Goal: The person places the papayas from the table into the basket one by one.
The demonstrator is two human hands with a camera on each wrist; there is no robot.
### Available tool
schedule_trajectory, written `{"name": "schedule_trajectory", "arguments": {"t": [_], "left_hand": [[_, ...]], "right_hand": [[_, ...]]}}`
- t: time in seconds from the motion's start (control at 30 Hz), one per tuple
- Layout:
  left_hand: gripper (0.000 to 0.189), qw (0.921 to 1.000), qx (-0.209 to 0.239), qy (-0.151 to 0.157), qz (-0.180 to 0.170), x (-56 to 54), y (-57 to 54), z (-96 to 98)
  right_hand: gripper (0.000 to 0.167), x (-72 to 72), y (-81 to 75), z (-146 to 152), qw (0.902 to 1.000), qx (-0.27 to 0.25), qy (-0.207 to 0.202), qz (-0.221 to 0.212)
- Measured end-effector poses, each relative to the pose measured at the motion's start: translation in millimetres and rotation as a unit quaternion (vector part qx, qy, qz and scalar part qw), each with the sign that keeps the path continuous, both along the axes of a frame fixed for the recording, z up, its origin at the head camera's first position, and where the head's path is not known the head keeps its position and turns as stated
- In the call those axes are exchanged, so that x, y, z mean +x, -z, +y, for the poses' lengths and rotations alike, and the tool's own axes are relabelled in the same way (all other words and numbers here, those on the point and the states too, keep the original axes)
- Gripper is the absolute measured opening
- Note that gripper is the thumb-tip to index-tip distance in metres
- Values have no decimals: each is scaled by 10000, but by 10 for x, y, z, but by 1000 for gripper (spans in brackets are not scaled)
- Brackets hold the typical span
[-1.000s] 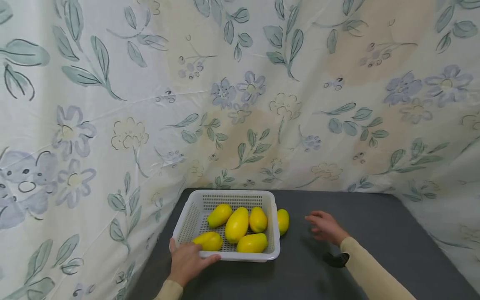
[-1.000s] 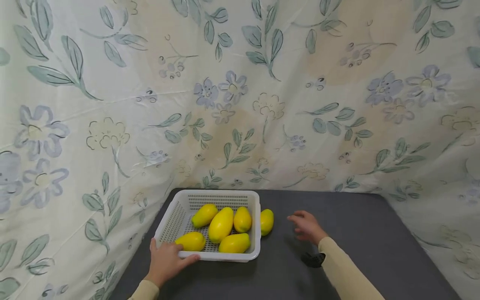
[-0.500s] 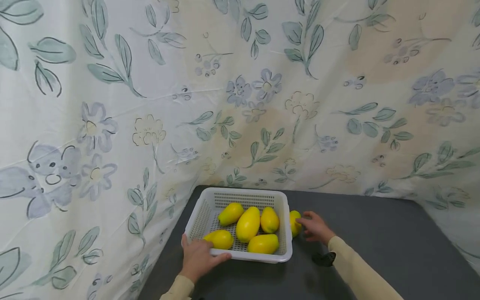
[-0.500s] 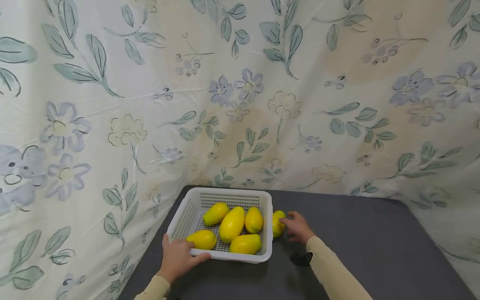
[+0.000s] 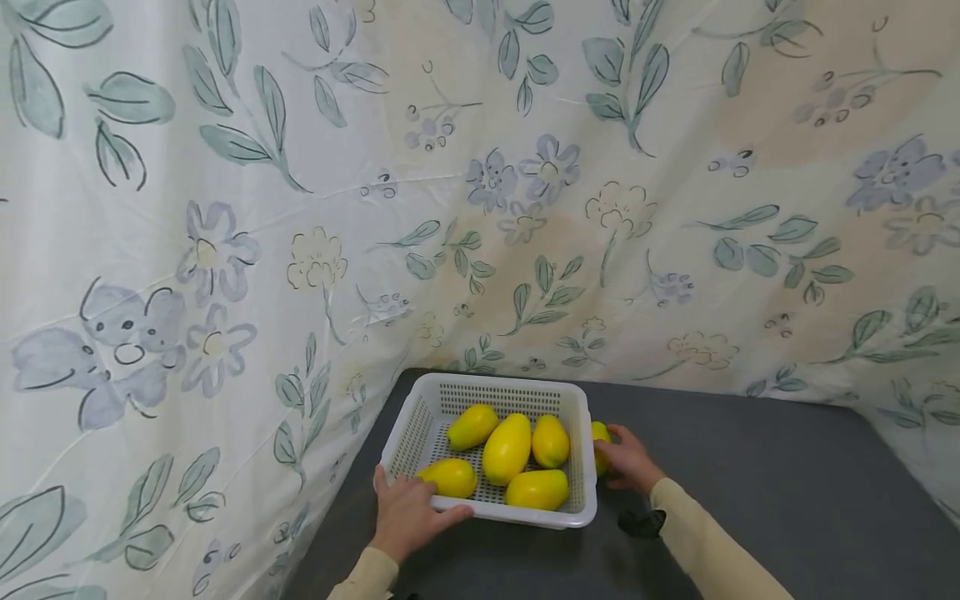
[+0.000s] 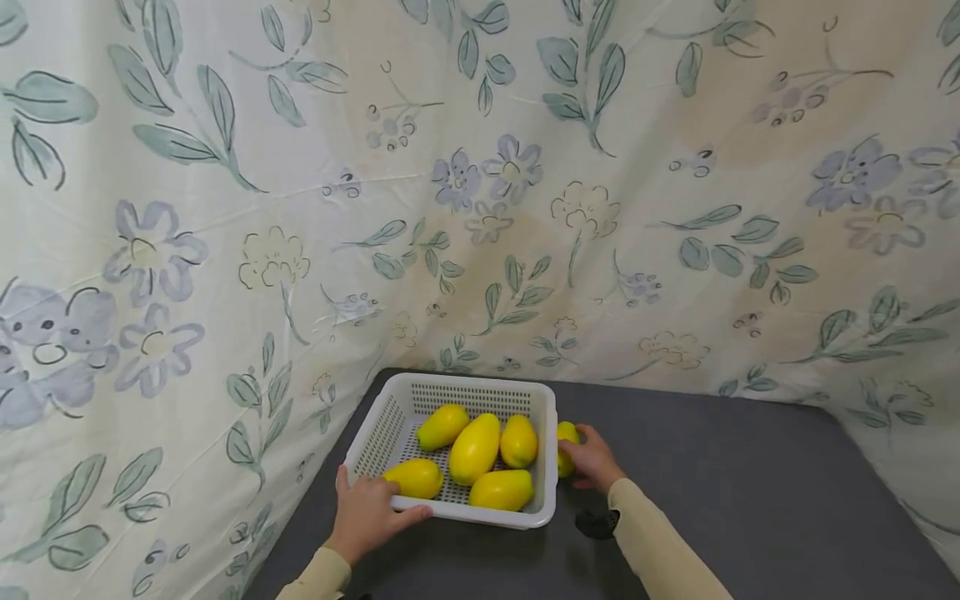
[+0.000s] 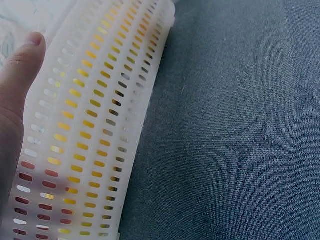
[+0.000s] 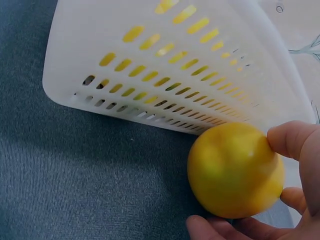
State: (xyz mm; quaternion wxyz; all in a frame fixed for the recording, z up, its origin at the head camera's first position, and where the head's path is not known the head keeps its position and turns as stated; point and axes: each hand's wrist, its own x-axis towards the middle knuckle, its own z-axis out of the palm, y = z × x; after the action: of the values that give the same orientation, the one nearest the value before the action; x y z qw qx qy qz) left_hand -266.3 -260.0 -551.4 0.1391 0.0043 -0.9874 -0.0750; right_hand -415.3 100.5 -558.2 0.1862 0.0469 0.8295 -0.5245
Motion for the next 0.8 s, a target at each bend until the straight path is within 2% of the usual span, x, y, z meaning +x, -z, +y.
{"name": "schedule_trajectory", "arguments": {"t": [0.8], "left_hand": [[79,10000,83,-24,-28,9,6,4]], "right_hand": [[74,60,18,-32,9995,-173,205,172]]}}
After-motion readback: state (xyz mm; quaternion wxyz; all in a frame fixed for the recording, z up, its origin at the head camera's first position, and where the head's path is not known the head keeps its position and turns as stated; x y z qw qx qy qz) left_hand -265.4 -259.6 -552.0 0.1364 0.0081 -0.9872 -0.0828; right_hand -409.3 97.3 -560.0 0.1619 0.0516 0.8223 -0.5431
